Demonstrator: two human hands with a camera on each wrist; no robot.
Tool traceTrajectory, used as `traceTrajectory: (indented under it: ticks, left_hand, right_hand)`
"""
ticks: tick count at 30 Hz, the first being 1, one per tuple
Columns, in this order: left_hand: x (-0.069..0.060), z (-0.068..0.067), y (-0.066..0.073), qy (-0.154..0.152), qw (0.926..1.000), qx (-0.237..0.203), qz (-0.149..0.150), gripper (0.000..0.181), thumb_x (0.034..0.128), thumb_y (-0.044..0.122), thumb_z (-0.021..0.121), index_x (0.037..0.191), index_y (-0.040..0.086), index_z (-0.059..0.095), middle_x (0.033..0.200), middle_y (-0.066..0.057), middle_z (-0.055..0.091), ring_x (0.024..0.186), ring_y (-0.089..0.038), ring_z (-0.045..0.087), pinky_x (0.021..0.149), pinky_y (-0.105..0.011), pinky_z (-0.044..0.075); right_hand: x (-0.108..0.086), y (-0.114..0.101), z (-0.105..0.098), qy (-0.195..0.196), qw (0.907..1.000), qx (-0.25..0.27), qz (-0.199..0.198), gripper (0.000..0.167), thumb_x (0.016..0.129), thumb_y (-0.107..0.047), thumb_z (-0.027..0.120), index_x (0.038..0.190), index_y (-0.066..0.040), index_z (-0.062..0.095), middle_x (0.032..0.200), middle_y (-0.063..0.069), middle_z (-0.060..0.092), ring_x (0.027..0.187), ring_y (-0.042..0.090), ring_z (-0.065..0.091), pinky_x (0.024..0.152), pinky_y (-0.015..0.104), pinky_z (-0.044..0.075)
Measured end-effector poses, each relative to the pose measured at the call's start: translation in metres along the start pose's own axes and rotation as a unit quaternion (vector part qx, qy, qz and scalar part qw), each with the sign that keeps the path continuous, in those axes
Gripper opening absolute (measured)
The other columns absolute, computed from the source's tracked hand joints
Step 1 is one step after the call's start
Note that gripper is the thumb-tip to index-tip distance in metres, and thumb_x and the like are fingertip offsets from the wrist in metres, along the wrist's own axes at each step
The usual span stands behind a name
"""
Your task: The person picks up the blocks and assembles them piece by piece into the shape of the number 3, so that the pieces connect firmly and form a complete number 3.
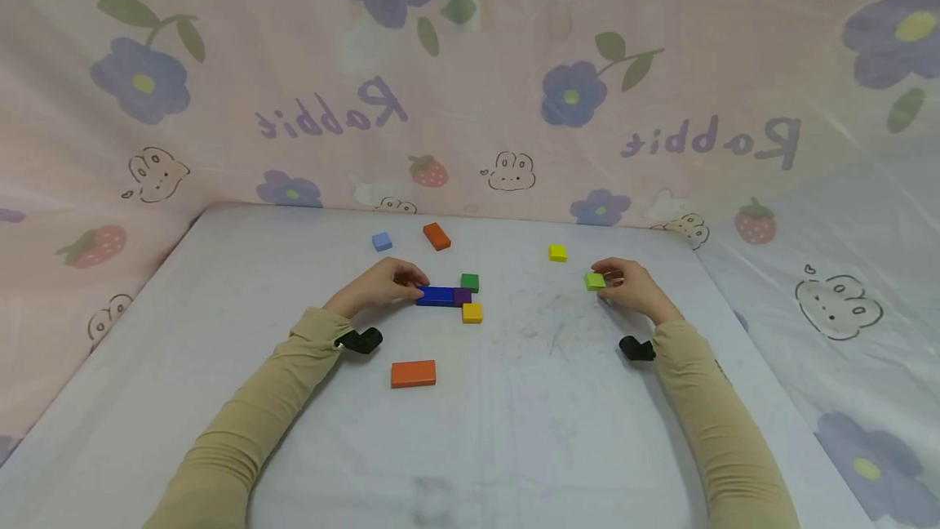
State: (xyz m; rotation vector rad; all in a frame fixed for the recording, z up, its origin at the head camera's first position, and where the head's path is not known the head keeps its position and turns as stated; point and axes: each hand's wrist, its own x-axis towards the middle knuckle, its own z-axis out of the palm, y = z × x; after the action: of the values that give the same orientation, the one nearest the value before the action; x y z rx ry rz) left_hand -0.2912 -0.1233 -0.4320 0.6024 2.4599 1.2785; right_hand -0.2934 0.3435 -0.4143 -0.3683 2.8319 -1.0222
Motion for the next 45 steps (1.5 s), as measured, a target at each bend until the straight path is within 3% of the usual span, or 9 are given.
traceTrajectory:
  ticks: [14,29,45]
  left_hand:
    - [-0.001,0.001,0.002,0.0,1.0,-0.002,0.004,0.023,0.0887,0.006,0.067,0.111,0.003,0.067,0.105,-0.007,0.066,0.09,-0.02,0.056,0.084,-0.033,0.046]
    - [0.001,0.0,-0.002,-0.002,1.0,-0.009,-0.001,0.023,0.0886,0.007,0.068,0.112,0.004,0.067,0.106,-0.007,0.066,0.091,-0.02,0.057,0.085,-0.033,0.047]
    - [-0.001,-0.001,0.002,-0.003,0.9999,-0.01,0.002,0.023,0.0884,0.006,0.068,0.111,0.003,0.067,0.105,-0.007,0.066,0.089,-0.02,0.057,0.085,-0.033,0.047]
  right_hand:
    - [0.001,0.006,0.003,0.001,0.9999,-0.002,-0.014,0.04,0.084,0.008,0.064,0.124,0.004,0.056,0.122,0.023,0.056,0.114,0.038,0.05,0.095,0.05,0.041]
    - [-0.003,-0.006,0.009,0.0,1.0,0.002,-0.002,0.039,0.084,0.004,0.068,0.122,0.003,0.059,0.122,0.02,0.057,0.112,0.036,0.051,0.095,0.048,0.042]
    - [-0.009,-0.035,0.018,-0.002,0.9967,0.004,-0.081,0.037,0.082,0.004,0.069,0.119,0.004,0.061,0.117,0.019,0.061,0.107,0.034,0.055,0.09,0.047,0.046]
